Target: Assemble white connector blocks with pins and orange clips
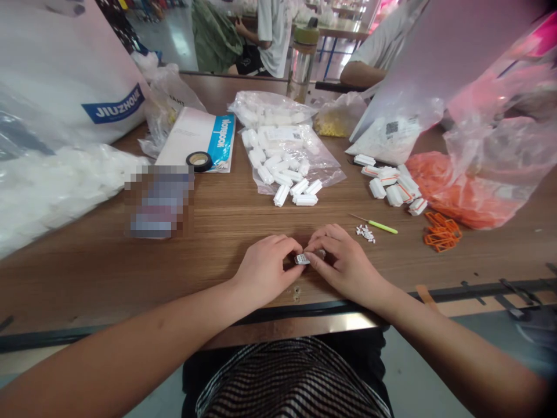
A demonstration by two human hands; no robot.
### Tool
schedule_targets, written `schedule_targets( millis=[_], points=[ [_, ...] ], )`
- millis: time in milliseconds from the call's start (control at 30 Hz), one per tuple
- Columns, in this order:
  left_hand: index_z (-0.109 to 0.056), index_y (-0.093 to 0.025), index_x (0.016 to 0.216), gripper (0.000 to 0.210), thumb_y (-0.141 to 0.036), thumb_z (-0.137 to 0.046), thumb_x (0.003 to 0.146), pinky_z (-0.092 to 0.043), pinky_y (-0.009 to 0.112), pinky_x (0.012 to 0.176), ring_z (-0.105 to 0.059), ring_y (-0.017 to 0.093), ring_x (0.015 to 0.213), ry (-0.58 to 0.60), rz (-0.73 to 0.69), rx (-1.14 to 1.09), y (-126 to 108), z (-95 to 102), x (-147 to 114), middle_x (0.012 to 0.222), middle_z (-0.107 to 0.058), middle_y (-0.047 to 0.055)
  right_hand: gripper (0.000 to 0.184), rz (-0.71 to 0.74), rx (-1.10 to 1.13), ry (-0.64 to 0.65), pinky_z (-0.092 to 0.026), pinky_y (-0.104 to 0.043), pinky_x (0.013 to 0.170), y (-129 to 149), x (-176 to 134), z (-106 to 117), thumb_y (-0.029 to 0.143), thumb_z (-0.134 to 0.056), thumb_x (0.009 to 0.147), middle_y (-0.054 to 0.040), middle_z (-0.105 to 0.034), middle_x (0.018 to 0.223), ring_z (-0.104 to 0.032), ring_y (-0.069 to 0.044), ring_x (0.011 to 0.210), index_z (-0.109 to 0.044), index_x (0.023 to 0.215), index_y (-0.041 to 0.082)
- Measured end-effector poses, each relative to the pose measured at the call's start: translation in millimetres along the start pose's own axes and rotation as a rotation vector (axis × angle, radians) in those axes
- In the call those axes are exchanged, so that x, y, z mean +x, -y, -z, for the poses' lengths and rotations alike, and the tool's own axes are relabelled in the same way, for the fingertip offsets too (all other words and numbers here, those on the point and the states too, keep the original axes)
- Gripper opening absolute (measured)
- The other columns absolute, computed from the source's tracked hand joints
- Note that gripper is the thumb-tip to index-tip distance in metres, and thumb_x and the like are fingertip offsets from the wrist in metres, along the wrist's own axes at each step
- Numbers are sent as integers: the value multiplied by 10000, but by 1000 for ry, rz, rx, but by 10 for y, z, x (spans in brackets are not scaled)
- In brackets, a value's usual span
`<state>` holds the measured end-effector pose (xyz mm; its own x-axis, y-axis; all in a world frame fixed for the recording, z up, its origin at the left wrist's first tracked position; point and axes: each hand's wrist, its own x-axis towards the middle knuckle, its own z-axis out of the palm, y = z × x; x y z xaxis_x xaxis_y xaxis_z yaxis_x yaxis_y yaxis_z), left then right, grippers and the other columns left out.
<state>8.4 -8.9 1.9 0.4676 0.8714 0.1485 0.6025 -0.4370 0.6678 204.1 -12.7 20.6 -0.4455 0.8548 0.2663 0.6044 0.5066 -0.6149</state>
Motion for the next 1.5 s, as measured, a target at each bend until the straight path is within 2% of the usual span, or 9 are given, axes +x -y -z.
schedule_targets(
  millis=[400, 567, 900, 1000, 1067, 1133, 1200, 1333, 1500],
  points=[
    [-580, -211, 816, 132, -215, -699, 759, -436, 314, 678, -544, 158, 690, -5, 83, -5, -32, 10, 11, 705, -571, -32, 167, 131, -219, 46, -405, -389, 806, 62, -25, 5, 175, -516, 926, -48, -678, 897, -541, -202, 856, -672, 869, 200],
    [-587, -216, 818, 113, -211, -686, 764, -437, 318, 685, -543, 158, 692, -5, 73, -9, -24, 5, 15, 703, -569, -31, 147, 140, -237, -42, -407, -397, 800, 41, -70, 28, 177, -559, 894, -38, -699, 917, -559, -209, 867, -679, 965, 224],
    [-589, -225, 805, 89, -219, -671, 772, -437, 322, 678, -549, 164, 701, 6, 72, -9, -27, 23, 19, 701, -574, -28, 147, 164, -332, -2, -420, -424, 803, 77, -90, 20, 232, -577, 873, -49, -704, 957, -573, -236, 879, -719, 906, 250],
    [-595, -225, 805, 88, -233, -677, 774, -435, 319, 678, -546, 161, 699, 0, 76, -7, -14, 19, 19, 695, -559, -29, 145, 75, -239, -95, -454, -392, 828, -92, -100, 260, 243, -578, 881, -48, -708, 943, -609, -210, 865, -723, 880, 238],
    [-598, -226, 817, 92, -237, -678, 773, -432, 318, 680, -540, 157, 694, 3, 73, -3, 2, 10, 18, 700, -555, -29, 151, -102, -252, -193, -475, -354, 804, -309, -128, 503, 273, -584, 879, -59, -707, 911, -635, -203, 850, -723, 854, 219],
    [-597, -225, 824, 93, -244, -676, 778, -429, 318, 682, -533, 154, 689, 8, 69, 3, 14, 3, 18, 703, -549, -29, 190, -307, -375, -176, -459, -333, 693, -549, -164, 741, 331, -605, 847, -56, -700, 809, -629, -199, 735, -723, 769, 205],
    [-595, -225, 825, 91, -246, -672, 781, -428, 317, 681, -530, 152, 683, 10, 71, 5, 15, 1, 20, 701, -543, -30, 199, -436, -408, -69, -442, -317, 651, -742, -191, 910, 369, -625, 809, -38, -713, 780, -627, -195, 698, -744, 785, 211],
    [-593, -225, 816, 90, -239, -672, 777, -429, 311, 674, -537, 153, 690, 8, 83, 0, -2, 11, 26, 700, -542, -31, 301, -564, -413, 54, -395, -286, 563, -884, -172, 977, 434, -594, 811, -3, -661, 587, -596, -168, 585, -715, 654, 207],
    [-596, -224, 815, 89, -243, -672, 772, -437, 308, 668, -539, 151, 687, -1, 83, -1, 1, 23, 33, 704, -550, -29, 231, -527, -532, 124, -368, -282, 530, -888, -51, 918, 372, -590, 774, 5, -662, 553, -590, -164, 545, -750, 683, 233]
  ],
)
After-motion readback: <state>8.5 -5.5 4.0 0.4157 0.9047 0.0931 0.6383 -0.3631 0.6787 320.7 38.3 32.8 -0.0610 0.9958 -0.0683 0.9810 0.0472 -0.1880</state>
